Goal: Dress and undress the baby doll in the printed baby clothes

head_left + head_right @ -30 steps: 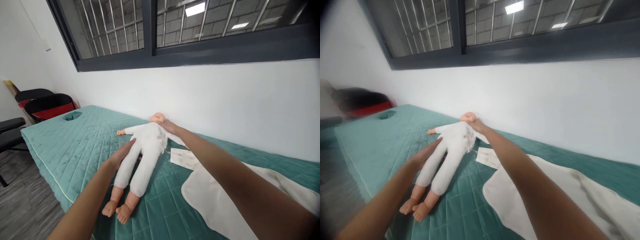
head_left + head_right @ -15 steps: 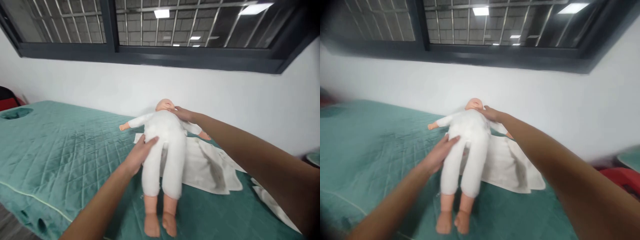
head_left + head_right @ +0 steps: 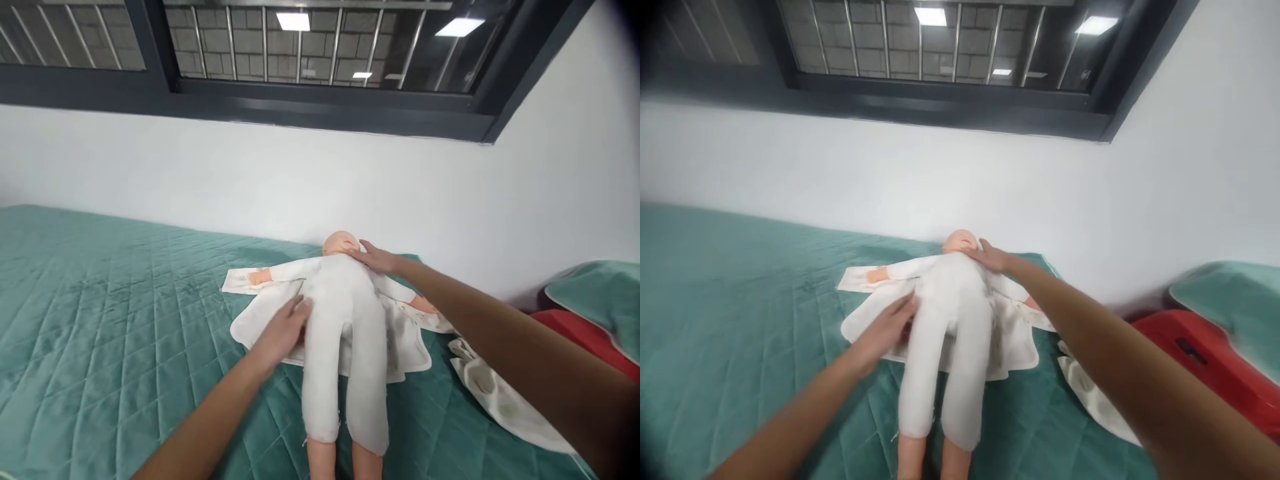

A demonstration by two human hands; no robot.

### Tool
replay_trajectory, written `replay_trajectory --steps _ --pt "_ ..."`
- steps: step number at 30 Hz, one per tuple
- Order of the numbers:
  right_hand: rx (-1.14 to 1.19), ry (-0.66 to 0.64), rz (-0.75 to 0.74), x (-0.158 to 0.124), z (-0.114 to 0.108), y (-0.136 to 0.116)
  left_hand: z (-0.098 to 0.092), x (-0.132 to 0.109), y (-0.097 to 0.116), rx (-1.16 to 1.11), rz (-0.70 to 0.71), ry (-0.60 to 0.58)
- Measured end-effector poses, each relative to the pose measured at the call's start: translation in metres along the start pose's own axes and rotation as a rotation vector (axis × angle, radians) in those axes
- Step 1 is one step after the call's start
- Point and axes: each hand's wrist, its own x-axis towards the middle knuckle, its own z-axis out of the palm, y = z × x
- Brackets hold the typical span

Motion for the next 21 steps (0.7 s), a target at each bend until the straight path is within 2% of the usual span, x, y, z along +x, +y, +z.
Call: replay_trajectory --steps 2,4,5,7,9,11,13,15,18,21 --pt "-0.150 0.069 -0.025 0.005 -0.008 -0.014 -0.017 0.017 0.003 0.218 0.076 0.147" --pt "-0.268 0.190 -0.052 0.003 -0.006 -0.043 -0.028 0.037 0.002 0.530 0.180 0.277" --pt "-0.310 0.248 -0.090 -0.001 0.000 -0.062 -0.030 0.047 0.000 0.698 0.211 0.294" --pt "-0.389 0.323 -0.279 -0.011 0.025 -0.102 -0.027 0.062 -0.008 0.981 0.232 0.295" --pt "-0.497 0.268 -0.524 -0.020 0.058 -0.137 -0.021 0.070 -0.017 1.145 0.242 0.321" --pt "-0.581 0.128 -0.656 -0.023 0.090 -0.159 -0.016 0.073 -0.026 1.210 0.265 0.375" --pt "-0.613 0.032 -0.646 -0.018 0.112 -0.167 -0.015 0.072 -0.031 1.226 0.289 0.397" --pt "-0.610 -0.023 -0.589 -0.009 0.124 -0.164 -0.017 0.071 -0.034 1.227 0.309 0.388" --pt "-0.595 -0.087 -0.536 0.005 0.124 -0.152 -0.021 0.073 -0.036 1.208 0.331 0.370" --pt "-0.577 -0.109 -0.483 0.011 0.114 -0.144 -0.025 0.075 -0.037 1.127 0.341 0.406"
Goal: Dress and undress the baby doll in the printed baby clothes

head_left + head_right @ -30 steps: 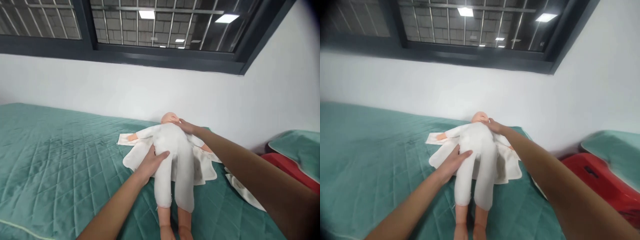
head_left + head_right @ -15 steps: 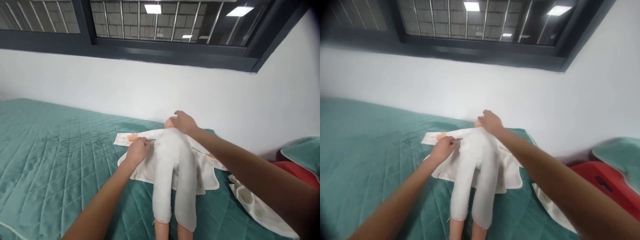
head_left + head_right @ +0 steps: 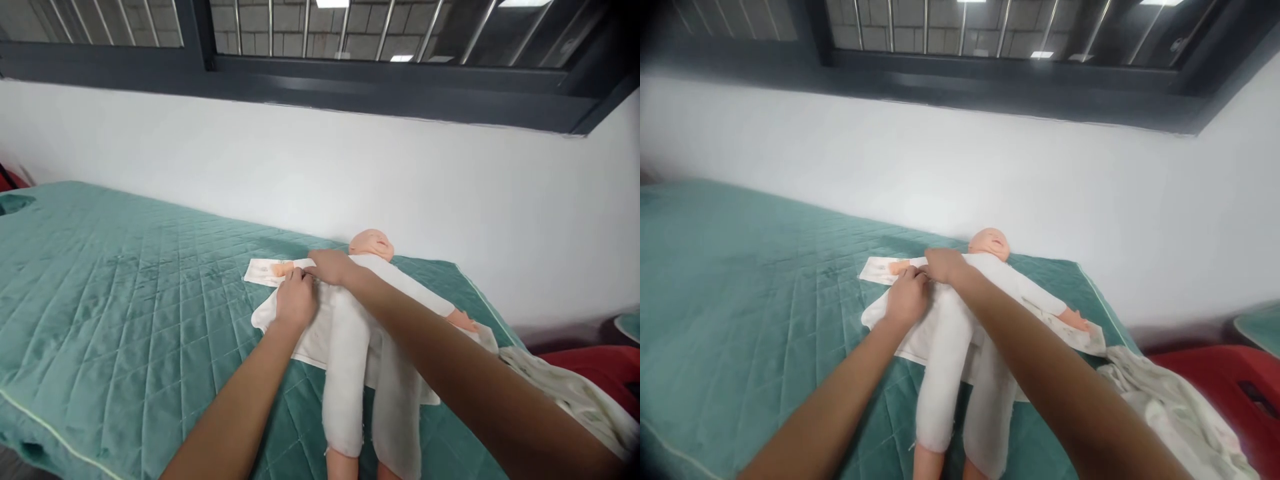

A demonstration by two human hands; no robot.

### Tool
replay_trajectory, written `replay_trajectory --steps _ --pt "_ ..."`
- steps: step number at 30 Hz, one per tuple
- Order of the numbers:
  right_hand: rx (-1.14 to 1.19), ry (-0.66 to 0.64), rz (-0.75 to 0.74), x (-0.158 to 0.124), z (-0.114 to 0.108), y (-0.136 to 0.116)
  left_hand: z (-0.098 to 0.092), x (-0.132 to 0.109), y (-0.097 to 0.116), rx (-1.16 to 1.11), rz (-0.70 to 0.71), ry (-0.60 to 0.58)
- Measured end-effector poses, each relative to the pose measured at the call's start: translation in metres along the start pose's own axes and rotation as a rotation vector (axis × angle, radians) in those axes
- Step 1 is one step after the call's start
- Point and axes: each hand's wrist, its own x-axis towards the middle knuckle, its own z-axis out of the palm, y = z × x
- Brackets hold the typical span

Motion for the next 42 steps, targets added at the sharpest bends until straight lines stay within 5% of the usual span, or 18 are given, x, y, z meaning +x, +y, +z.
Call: replay_trajectory --steps 7,14,18,22,25,29,32,35,37,39,42 --pt "0.142 0.101 0.051 -0.025 -0.020 0.022 -0.006 0.005 -0.019 -0.563 -0.309 0.235" --pt "0.222 0.085 -0.025 -0.050 -0.010 0.042 -0.016 0.008 -0.033 -0.697 -0.393 0.299" --pt "0.087 0.092 -0.018 -0.054 0.001 0.036 -0.016 0.003 -0.024 -0.646 -0.340 0.370" --pt "-0.003 0.086 0.012 -0.049 0.005 0.023 -0.011 -0.002 -0.010 -0.502 0.011 0.308" --pt "-0.005 0.081 0.060 -0.043 0.005 0.014 -0.009 -0.003 -0.004 -0.423 0.145 0.204" --pt "0.025 0.145 0.034 -0.053 -0.003 0.014 -0.011 -0.006 -0.004 -0.298 0.065 0.223" --pt "0.181 0.428 0.035 -0.084 -0.008 0.030 -0.011 -0.008 -0.010 -0.171 -0.093 0.304" --pt "0.363 0.776 0.295 -0.130 -0.001 0.060 -0.008 -0.009 -0.015 -0.024 -0.216 0.285" --pt "0.439 0.876 0.600 -0.158 0.011 0.081 -0.006 -0.009 -0.016 0.043 -0.255 0.251" --pt "0.480 0.762 0.821 -0.179 0.025 0.097 -0.005 -0.008 -0.015 0.071 -0.288 0.235" --pt "0.514 0.537 0.916 -0.192 0.040 0.108 -0.005 -0.008 -0.013 0.047 -0.363 0.219"
